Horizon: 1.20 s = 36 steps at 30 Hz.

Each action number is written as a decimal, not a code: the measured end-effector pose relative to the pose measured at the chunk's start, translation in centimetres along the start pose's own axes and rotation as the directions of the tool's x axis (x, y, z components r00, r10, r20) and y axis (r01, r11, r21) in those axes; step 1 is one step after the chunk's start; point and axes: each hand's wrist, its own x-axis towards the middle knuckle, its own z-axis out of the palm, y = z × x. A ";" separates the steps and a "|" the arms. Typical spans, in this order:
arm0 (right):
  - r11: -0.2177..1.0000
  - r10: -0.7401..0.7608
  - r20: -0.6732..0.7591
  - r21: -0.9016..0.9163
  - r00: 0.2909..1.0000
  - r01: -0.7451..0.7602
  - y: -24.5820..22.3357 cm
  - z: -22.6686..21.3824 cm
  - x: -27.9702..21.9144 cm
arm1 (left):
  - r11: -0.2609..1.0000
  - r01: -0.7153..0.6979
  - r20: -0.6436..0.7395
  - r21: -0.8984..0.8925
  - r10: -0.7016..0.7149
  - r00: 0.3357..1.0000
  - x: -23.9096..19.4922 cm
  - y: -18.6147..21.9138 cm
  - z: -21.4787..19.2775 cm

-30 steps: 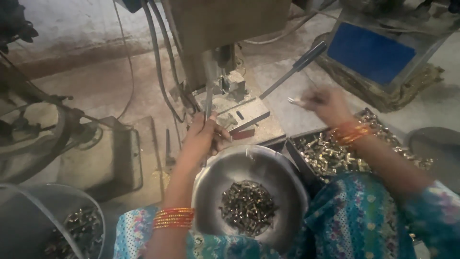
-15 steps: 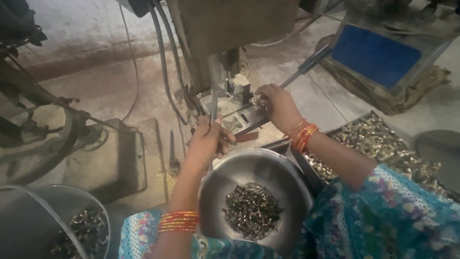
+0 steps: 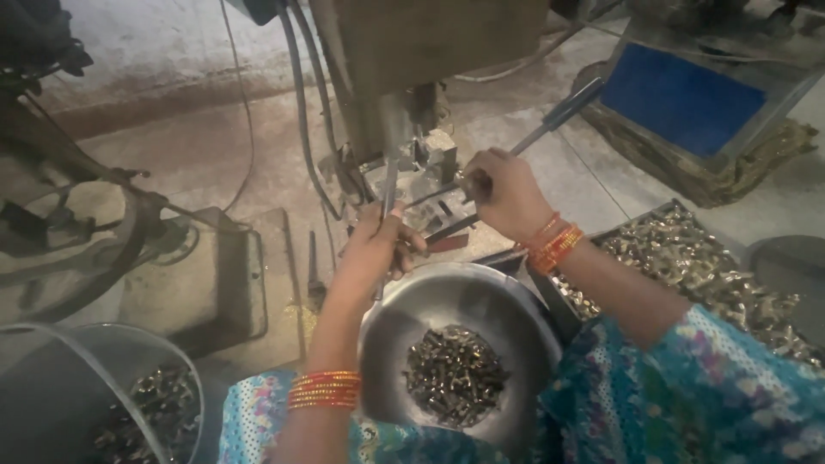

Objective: The person operates a manual lever press to process small brass metal components by picking pieces from a bin, pressing them, and filing their edges.

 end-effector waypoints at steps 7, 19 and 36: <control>0.979 -0.123 -0.122 0.147 0.985 0.140 -2.7 3.2 1.1 | 0.999 0.015 0.015 -0.052 -0.014 1.000 0.6 -0.7 0.1; 0.997 -0.081 -0.204 -0.003 0.976 0.082 1.6 3.1 3.2 | 0.926 -0.066 -0.250 -0.372 -0.032 0.968 0.2 -2.8 9.7; 0.915 0.104 -0.201 -0.364 0.974 -0.173 27.7 -5.0 3.3 | 0.906 0.056 -0.333 -0.420 -0.211 0.919 -2.4 1.7 9.9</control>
